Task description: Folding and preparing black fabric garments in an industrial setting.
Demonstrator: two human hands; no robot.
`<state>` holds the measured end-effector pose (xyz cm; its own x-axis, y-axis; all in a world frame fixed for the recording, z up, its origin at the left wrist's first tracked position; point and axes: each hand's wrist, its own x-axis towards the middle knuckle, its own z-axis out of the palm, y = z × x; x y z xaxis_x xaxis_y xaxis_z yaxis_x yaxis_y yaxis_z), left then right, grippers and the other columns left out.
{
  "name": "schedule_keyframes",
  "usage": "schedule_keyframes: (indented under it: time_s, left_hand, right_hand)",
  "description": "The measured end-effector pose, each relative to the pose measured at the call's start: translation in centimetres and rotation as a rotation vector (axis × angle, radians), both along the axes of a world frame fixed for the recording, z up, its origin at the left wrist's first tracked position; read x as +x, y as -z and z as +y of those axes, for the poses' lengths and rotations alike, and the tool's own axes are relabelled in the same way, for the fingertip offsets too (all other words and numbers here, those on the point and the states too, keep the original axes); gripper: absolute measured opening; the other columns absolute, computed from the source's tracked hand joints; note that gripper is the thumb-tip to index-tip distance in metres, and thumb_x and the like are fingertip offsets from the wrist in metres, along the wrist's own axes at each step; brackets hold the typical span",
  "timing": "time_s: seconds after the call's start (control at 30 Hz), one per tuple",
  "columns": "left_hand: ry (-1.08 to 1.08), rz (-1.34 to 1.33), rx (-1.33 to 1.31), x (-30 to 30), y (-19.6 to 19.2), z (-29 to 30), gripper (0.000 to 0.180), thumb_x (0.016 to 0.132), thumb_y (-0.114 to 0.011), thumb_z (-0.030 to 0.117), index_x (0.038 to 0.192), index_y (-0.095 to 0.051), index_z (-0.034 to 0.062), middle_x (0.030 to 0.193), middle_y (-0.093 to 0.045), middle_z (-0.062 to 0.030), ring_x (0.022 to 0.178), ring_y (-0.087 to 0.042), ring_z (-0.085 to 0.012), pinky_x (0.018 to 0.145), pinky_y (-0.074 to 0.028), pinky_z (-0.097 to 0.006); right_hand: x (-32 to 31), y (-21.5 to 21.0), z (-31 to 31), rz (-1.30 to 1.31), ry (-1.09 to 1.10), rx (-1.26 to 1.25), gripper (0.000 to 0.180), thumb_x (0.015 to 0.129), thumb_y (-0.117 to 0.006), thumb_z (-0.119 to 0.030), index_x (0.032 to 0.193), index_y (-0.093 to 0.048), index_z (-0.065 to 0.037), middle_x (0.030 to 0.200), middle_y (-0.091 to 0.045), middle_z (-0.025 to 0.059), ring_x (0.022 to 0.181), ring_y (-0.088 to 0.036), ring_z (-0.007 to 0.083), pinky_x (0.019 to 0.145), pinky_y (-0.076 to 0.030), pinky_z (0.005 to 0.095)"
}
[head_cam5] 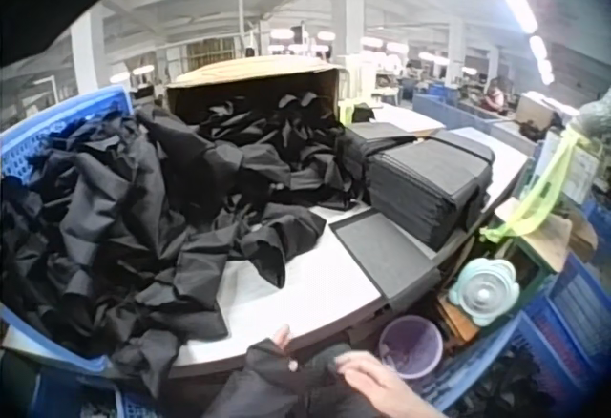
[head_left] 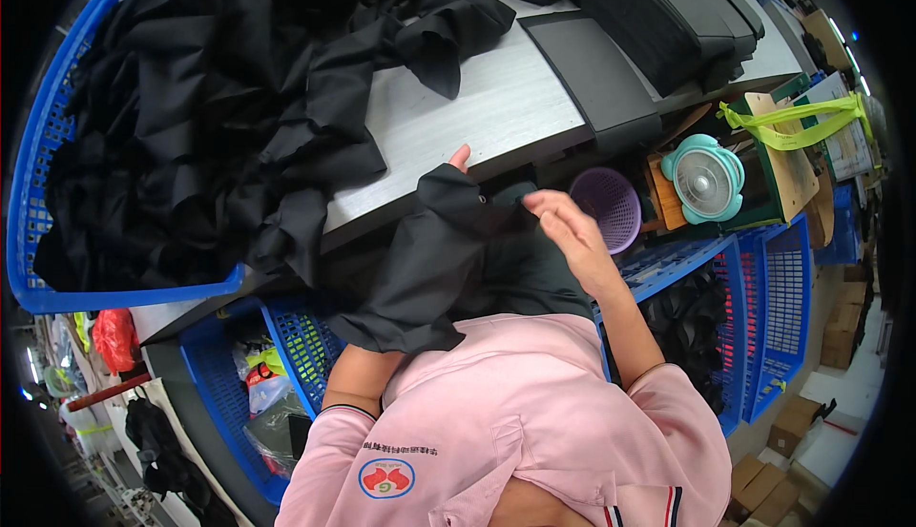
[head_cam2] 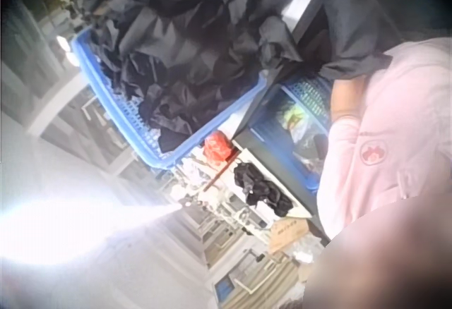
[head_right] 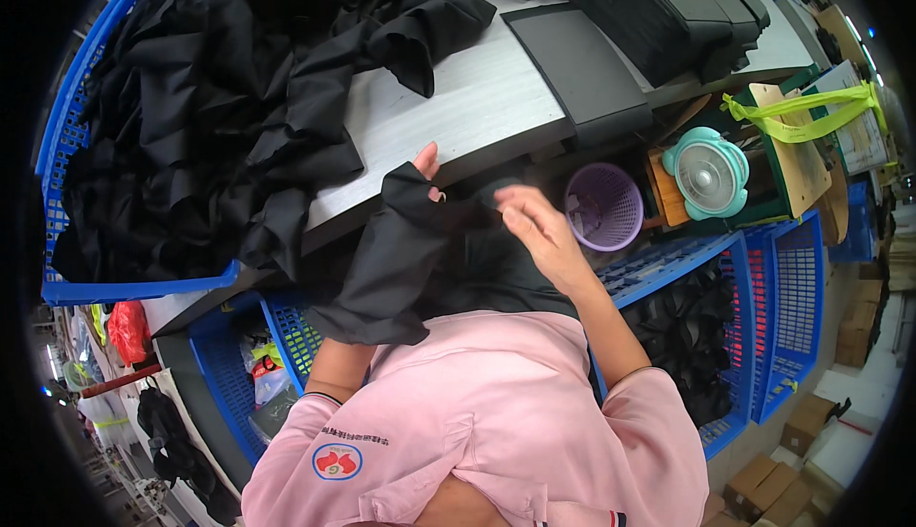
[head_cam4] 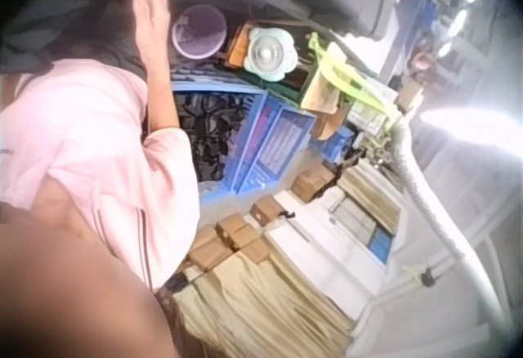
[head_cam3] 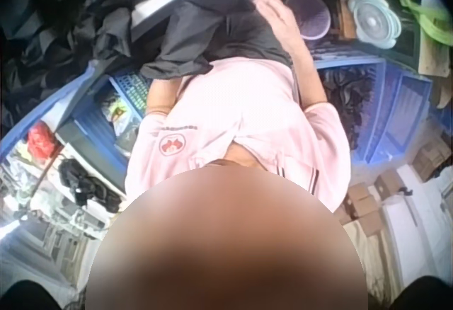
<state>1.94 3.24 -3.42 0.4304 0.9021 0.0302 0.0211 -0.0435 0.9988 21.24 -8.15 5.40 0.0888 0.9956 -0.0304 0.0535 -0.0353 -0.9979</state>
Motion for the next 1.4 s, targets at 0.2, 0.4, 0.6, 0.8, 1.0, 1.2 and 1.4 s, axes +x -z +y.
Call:
schedule_keyframes:
  time_s: [0.2,0.4,0.6,0.8,1.0,1.2,1.4]
  left_hand:
    - [0.070,0.301,-0.136,1.4,-4.4,0.6,0.067,0.092,-0.063,0.018,0.151,-0.036,0.0016,0.157,-0.037,-0.0140,0.138,-0.042,-0.0215,0.113,-0.032,-0.028]
    - [-0.021,-0.142,0.252,1.3,-3.6,-1.8,0.057,0.103,-0.049,0.026,0.152,-0.034,0.0012,0.151,-0.043,-0.0120,0.131,-0.046,-0.0172,0.109,-0.037,-0.028]
    - [-0.022,-0.124,-0.053,-0.8,-3.8,-2.0,0.055,0.104,-0.048,0.027,0.150,-0.036,-0.0011,0.148,-0.046,-0.0110,0.129,-0.047,-0.0161,0.109,-0.037,-0.029]
    - [0.154,-0.049,-0.470,-4.2,-4.3,0.1,0.052,0.106,-0.045,0.026,0.147,-0.039,-0.0055,0.149,-0.045,-0.0087,0.131,-0.044,-0.0163,0.111,-0.034,-0.030]
    - [-0.064,-0.626,-0.359,0.3,-8.8,3.4,0.067,0.104,-0.052,0.019,0.157,-0.016,-0.0023,0.162,-0.026,-0.0074,0.148,-0.027,-0.0156,0.121,-0.018,-0.029]
    - [-0.161,-0.693,-0.339,0.0,-7.6,3.1,0.059,0.103,-0.053,0.015,0.155,-0.028,-0.0001,0.151,-0.042,-0.0046,0.137,-0.041,-0.0123,0.115,-0.028,-0.027]
    - [-0.154,-0.581,-0.268,2.4,-6.3,2.3,0.032,0.106,-0.048,0.016,0.132,-0.055,-0.0010,0.124,-0.062,-0.0025,0.112,-0.054,-0.0076,0.101,-0.040,-0.025]
  right_hand:
    - [-2.6,-5.0,3.2,-0.558,0.002,0.241,0.024,0.090,-0.071,-0.024,0.089,-0.063,-0.001,0.084,-0.064,0.0082,0.082,-0.061,0.0254,0.075,-0.046,0.0349]
    - [-0.6,-5.7,5.7,0.513,-0.141,-0.079,0.019,0.095,-0.068,-0.018,0.081,-0.064,-0.006,0.075,-0.058,-0.0068,0.072,-0.051,0.0023,0.065,-0.039,0.0218]
    - [-0.5,-6.8,13.8,0.271,-0.126,-0.003,0.020,0.099,-0.063,-0.022,0.091,-0.066,-0.004,0.084,-0.061,-0.0050,0.080,-0.053,0.0046,0.074,-0.043,0.0219]
    - [0.7,0.8,27.6,-0.091,-0.417,-0.073,0.026,0.097,-0.063,-0.024,0.113,-0.068,-0.003,0.108,-0.067,-0.0014,0.099,-0.057,0.0082,0.087,-0.045,0.0251]
    - [3.2,2.1,32.8,-0.296,-0.005,0.275,0.030,0.095,-0.063,-0.023,0.107,-0.068,0.005,0.090,-0.073,0.0130,0.085,-0.064,0.0180,0.083,-0.050,0.0341]
    - [2.2,-5.3,18.5,-0.636,0.385,0.474,0.012,0.096,-0.061,-0.009,0.092,-0.067,0.000,0.077,-0.068,0.0104,0.068,-0.063,0.0178,0.063,-0.048,0.0277]
    - [-2.9,-1.1,9.8,0.000,0.127,0.087,0.033,0.089,-0.071,-0.005,0.121,-0.063,0.001,0.097,-0.067,0.0047,0.081,-0.060,0.0085,0.075,-0.050,0.0223]
